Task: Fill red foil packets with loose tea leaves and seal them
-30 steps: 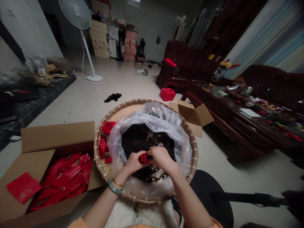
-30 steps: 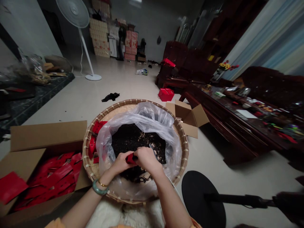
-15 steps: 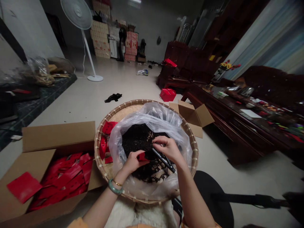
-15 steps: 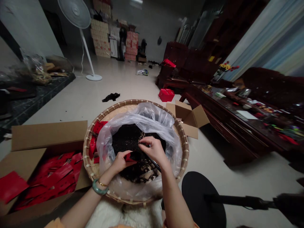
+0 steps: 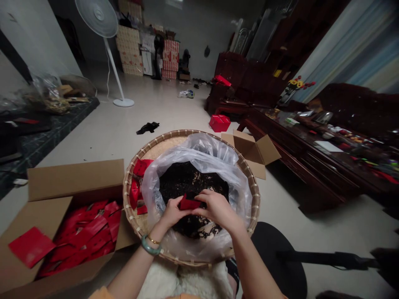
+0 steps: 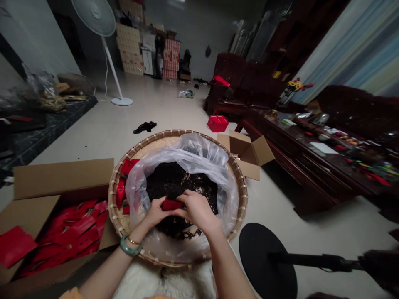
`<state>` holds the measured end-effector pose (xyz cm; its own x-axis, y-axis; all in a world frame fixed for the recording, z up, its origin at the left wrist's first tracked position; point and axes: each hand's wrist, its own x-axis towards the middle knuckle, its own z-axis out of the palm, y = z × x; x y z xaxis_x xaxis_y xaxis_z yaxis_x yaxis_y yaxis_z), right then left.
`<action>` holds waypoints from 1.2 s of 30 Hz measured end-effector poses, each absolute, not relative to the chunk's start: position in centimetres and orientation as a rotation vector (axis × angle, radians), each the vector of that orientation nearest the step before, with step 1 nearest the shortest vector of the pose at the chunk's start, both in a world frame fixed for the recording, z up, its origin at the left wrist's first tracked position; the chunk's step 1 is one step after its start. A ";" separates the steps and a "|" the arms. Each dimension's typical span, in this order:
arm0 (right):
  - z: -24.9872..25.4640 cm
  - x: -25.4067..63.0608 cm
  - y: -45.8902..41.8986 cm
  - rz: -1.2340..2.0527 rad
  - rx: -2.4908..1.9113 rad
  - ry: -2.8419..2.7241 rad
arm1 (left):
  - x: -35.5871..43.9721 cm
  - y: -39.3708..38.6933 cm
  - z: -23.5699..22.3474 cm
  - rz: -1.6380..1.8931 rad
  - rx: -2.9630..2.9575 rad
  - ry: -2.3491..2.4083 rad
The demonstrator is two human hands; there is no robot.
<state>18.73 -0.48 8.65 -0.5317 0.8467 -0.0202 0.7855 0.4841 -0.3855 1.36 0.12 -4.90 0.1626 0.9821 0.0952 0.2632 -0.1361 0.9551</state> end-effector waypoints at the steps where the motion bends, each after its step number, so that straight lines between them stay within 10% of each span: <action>1: 8.3 18.6 -0.2 0.502 -1.466 -2.560 | 1.4 0.1 -4.7 1.013 1.540 1.221; 16: 2.8 20.5 3.1 1.128 -1.431 -1.691 | 1.4 -0.2 -2.9 0.729 1.169 0.832; 36: 2.0 18.7 2.3 0.871 -1.355 -1.796 | 1.3 0.5 -3.5 0.939 0.875 0.850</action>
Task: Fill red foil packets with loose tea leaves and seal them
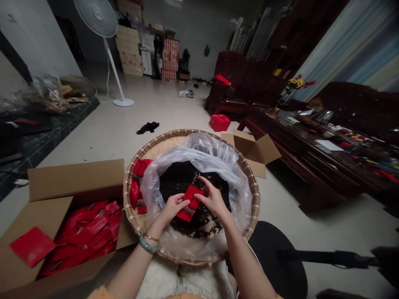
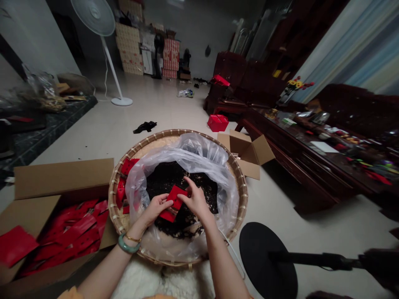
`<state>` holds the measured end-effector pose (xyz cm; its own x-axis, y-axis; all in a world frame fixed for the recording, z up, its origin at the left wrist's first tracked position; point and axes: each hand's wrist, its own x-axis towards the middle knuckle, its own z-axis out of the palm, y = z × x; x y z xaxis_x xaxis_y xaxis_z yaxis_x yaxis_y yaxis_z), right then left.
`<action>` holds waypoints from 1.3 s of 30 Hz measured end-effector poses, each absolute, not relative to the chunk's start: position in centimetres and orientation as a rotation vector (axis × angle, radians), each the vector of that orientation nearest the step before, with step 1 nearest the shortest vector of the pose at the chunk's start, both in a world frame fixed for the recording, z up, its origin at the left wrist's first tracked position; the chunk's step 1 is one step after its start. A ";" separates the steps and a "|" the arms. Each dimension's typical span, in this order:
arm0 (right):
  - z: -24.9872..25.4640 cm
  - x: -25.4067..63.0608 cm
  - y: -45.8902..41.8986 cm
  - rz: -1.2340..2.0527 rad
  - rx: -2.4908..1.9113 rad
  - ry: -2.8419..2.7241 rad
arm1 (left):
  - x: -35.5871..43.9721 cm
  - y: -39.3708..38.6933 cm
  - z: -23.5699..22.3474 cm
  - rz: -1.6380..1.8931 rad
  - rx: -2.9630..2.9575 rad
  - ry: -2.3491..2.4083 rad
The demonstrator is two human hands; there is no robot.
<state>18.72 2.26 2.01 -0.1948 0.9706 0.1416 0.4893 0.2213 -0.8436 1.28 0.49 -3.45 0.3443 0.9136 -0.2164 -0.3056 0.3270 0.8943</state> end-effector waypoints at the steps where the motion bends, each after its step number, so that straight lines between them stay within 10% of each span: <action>1: 1.6 18.3 2.2 0.884 -1.389 -1.727 | 1.3 0.5 -3.5 0.971 0.860 0.864; 7: -0.3 16.9 1.5 1.127 -1.367 -1.562 | 1.4 0.7 -4.2 0.991 0.991 0.950; 23: 3.9 19.0 -2.8 0.380 -0.948 -2.043 | 0.9 0.1 -4.4 1.141 1.841 1.093; 39: 6.2 16.8 0.1 0.235 -2.023 -2.699 | 1.5 0.2 -5.7 0.972 1.960 1.336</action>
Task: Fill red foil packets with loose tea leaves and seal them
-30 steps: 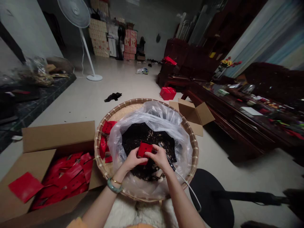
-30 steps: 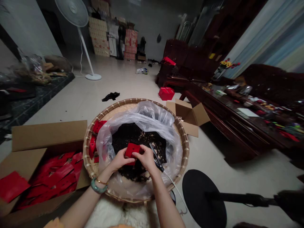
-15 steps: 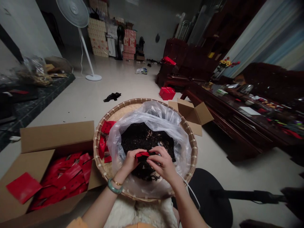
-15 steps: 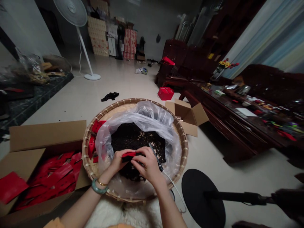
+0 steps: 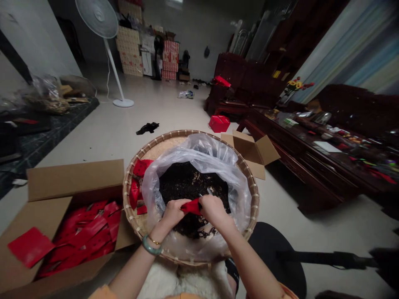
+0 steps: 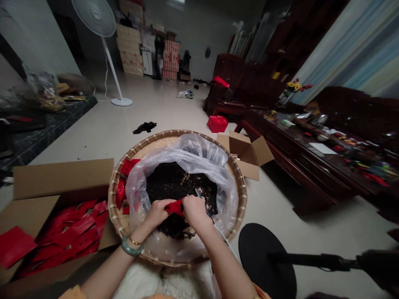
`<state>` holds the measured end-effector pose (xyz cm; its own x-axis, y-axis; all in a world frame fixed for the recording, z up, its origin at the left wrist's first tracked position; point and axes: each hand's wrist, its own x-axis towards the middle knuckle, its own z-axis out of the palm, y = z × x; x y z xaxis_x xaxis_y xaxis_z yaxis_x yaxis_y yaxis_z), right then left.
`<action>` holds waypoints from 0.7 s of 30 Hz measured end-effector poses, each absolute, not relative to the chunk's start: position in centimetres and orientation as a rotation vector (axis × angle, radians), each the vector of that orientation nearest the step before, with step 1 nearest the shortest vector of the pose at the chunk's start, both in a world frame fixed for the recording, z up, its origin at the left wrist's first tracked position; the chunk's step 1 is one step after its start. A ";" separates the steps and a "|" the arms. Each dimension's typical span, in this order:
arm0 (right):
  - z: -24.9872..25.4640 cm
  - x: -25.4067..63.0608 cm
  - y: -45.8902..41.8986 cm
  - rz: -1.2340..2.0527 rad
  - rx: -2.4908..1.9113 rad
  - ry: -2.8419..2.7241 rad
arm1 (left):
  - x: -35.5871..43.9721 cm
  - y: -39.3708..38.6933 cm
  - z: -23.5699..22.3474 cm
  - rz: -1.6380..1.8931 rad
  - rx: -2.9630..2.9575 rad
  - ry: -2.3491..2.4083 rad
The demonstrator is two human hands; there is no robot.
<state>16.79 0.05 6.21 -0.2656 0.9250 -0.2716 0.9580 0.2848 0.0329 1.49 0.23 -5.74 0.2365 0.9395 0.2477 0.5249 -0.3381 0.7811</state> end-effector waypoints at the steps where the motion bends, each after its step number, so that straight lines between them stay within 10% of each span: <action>1: 5.9 16.7 0.3 -0.202 1.736 2.309 | 1.5 0.2 -5.6 0.946 1.957 1.337; 21: 6.3 17.4 0.6 -0.399 1.615 2.674 | 1.4 0.1 -5.5 1.035 1.949 1.286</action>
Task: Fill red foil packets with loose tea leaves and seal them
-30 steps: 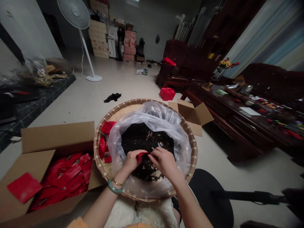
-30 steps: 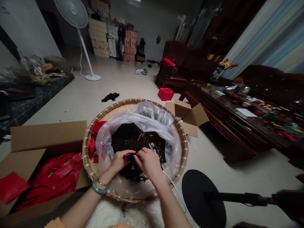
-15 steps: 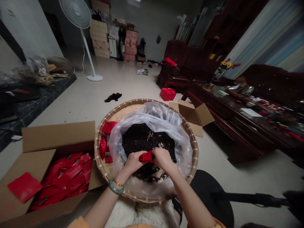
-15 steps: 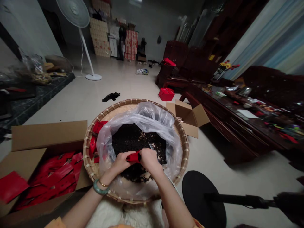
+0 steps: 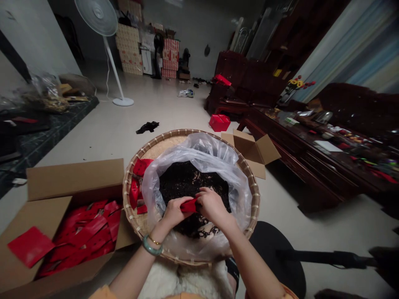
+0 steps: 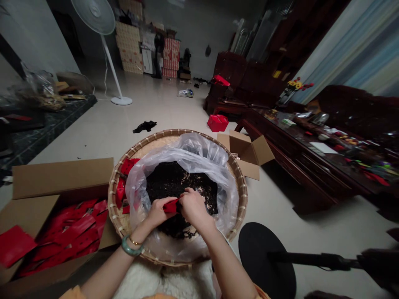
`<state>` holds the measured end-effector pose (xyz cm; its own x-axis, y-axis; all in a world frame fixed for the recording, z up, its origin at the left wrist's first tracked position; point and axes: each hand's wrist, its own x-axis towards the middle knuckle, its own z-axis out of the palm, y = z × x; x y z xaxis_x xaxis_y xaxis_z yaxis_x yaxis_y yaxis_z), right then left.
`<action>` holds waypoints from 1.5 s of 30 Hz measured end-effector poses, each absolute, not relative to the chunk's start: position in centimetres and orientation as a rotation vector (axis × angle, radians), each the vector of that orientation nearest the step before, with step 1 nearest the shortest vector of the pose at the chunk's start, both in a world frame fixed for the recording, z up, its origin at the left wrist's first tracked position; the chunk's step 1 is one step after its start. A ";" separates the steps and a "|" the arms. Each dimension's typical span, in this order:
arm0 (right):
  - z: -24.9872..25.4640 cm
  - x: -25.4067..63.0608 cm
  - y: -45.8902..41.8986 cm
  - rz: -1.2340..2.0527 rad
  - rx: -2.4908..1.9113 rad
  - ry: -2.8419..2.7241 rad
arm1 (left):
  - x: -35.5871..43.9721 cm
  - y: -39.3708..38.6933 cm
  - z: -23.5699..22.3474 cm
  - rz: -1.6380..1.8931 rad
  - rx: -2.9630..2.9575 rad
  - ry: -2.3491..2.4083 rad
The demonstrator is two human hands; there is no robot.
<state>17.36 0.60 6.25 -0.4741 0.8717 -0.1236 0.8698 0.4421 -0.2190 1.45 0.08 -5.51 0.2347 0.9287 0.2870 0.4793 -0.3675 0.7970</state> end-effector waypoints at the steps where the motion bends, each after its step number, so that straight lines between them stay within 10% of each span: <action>1: 6.2 17.2 0.6 0.391 -1.601 -2.684 | 1.5 0.1 -5.5 1.034 1.960 1.287; 19: 9.1 20.7 0.9 0.278 -1.456 -2.137 | 0.7 0.1 -4.5 1.269 1.919 1.070; 28: 5.1 19.8 0.7 1.138 -1.147 -2.076 | 1.4 -0.1 -4.8 1.073 1.442 1.062; 45: -1.5 16.9 2.1 1.374 -1.393 -1.299 | 1.4 0.9 -4.2 1.059 0.993 1.058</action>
